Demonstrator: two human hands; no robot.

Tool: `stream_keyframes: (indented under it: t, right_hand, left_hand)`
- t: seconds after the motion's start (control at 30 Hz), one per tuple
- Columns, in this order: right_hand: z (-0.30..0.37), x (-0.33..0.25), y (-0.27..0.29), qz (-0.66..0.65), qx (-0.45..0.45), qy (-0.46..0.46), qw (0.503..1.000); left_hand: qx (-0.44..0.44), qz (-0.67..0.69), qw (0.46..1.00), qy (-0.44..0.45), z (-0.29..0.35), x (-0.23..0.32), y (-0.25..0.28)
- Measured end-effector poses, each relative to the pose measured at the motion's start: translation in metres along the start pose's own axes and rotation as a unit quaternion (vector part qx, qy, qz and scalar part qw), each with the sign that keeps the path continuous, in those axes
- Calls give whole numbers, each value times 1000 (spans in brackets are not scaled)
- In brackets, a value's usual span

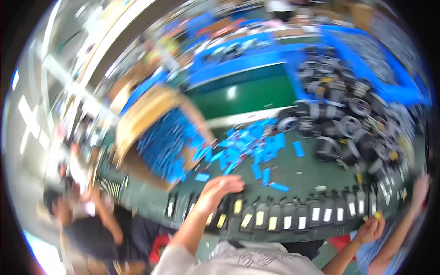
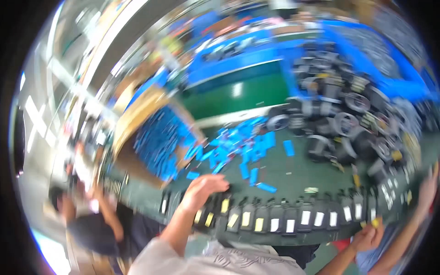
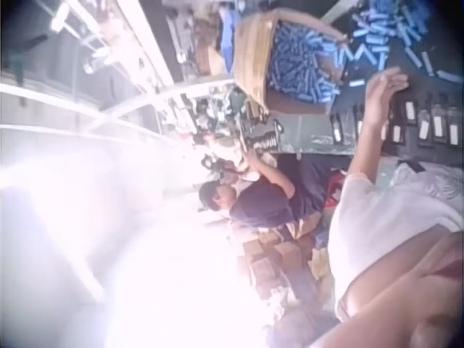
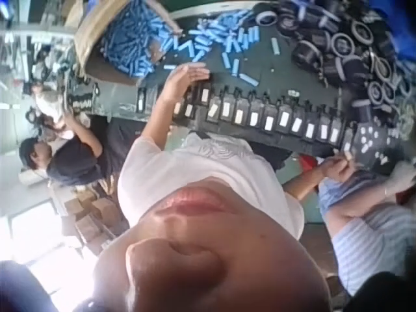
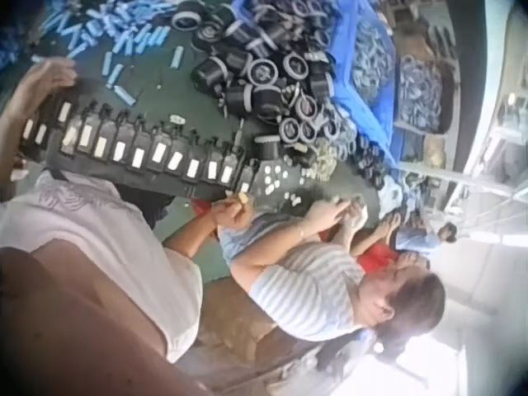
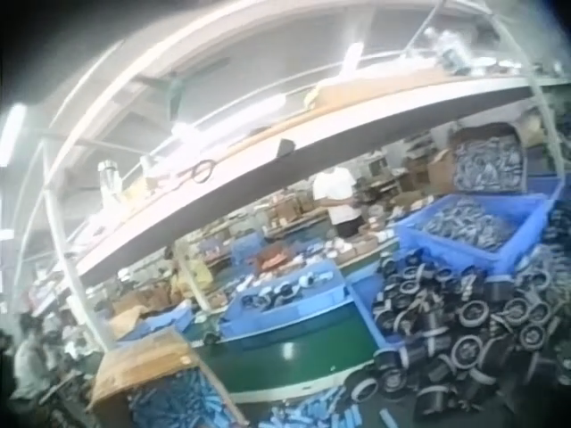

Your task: The person assembles battery packs and electronic components by hand, combining batteries, plastic housings, wires, and electronic modules from a cardboard box at a factory workstation.

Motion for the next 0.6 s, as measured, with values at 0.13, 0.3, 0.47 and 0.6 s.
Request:
stream_keyframes:
  t: [0.13,0.3,0.47,0.6]
  right_hand:
    - [2,-42,-72,74,8,50,996]
    - [-12,-93,-87,46,-31,122,991]
    - [0,-106,-85,46,-13,55,997]
    - [-47,-237,-121,44,37,346,937]
  left_hand:
    - [58,-22,998,-34,17,7,20]
    - [29,-32,998,-39,3,3,-2]
    - [19,-87,987,-135,6,53,-18]
    - [-18,-376,788,-487,25,193,-119]
Point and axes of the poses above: each hand's wrist, its own z-axis away from the middle knuckle, its own y-axis out of the back of the hand, x = y × z, the point moved 7 cm from there along -z, towards the middle knuckle, and after that the axes turned 2 degrees about -y, right-handed, at the moved point
